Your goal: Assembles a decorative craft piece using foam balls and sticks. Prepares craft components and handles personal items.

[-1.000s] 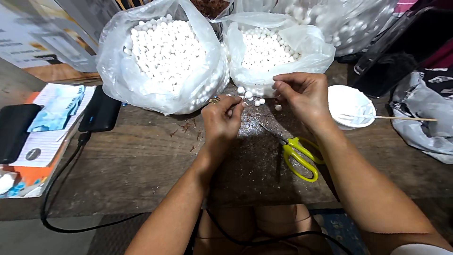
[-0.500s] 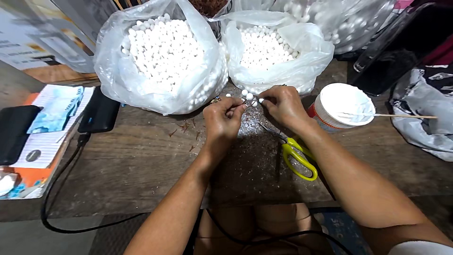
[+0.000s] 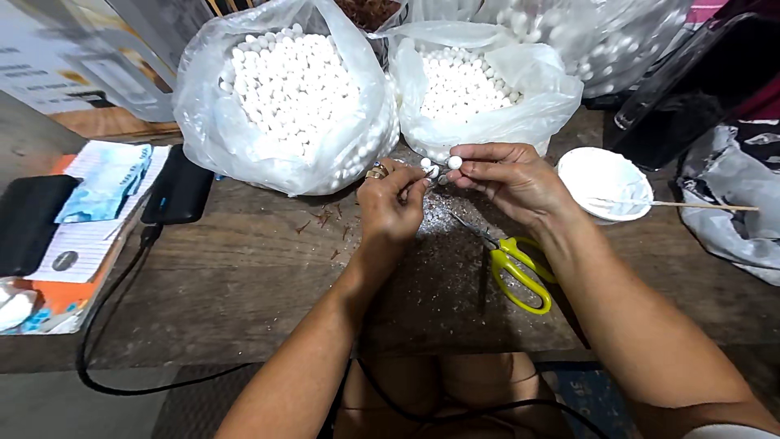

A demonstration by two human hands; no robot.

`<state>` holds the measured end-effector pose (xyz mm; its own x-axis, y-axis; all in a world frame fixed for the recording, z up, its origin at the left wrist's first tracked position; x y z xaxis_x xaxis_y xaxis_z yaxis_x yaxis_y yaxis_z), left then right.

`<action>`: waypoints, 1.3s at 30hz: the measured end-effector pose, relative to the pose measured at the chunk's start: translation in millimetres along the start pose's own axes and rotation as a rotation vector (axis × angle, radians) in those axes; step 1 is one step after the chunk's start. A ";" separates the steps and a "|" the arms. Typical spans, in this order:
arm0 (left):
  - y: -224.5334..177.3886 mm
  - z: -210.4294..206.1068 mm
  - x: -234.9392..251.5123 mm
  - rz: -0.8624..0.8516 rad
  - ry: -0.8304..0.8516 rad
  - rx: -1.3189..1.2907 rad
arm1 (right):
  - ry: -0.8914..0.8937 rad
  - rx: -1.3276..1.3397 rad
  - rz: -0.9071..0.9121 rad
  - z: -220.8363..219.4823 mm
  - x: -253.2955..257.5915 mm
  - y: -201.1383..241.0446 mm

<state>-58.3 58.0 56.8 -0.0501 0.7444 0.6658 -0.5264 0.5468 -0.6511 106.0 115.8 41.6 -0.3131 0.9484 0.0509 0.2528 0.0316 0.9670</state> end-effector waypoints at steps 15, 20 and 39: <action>-4.4 -1.6 -2.9 -0.104 -0.090 0.025 | -0.052 -0.179 0.223 -6.9 -2.5 5.2; -6.9 -1.7 -2.5 -0.120 -0.082 0.040 | -0.063 -0.197 0.225 -7.4 -2.5 4.1; -6.0 -3.8 -4.1 -0.135 -0.072 0.046 | -0.057 -0.336 0.283 -7.9 -3.1 7.4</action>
<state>-51.7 53.2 56.6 -0.0357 0.6350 0.7717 -0.5708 0.6208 -0.5373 101.6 110.6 50.5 -0.2212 0.9210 0.3206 0.0066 -0.3274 0.9449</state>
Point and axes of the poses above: each hand's wrist, its own x-axis towards the middle knuckle, its own z-axis out of the back of the hand, y = z × x, the point moved 8 cm from there along x, towards the middle knuckle, and after that the axes turned 1 degree about z, right-handed, at the moved point
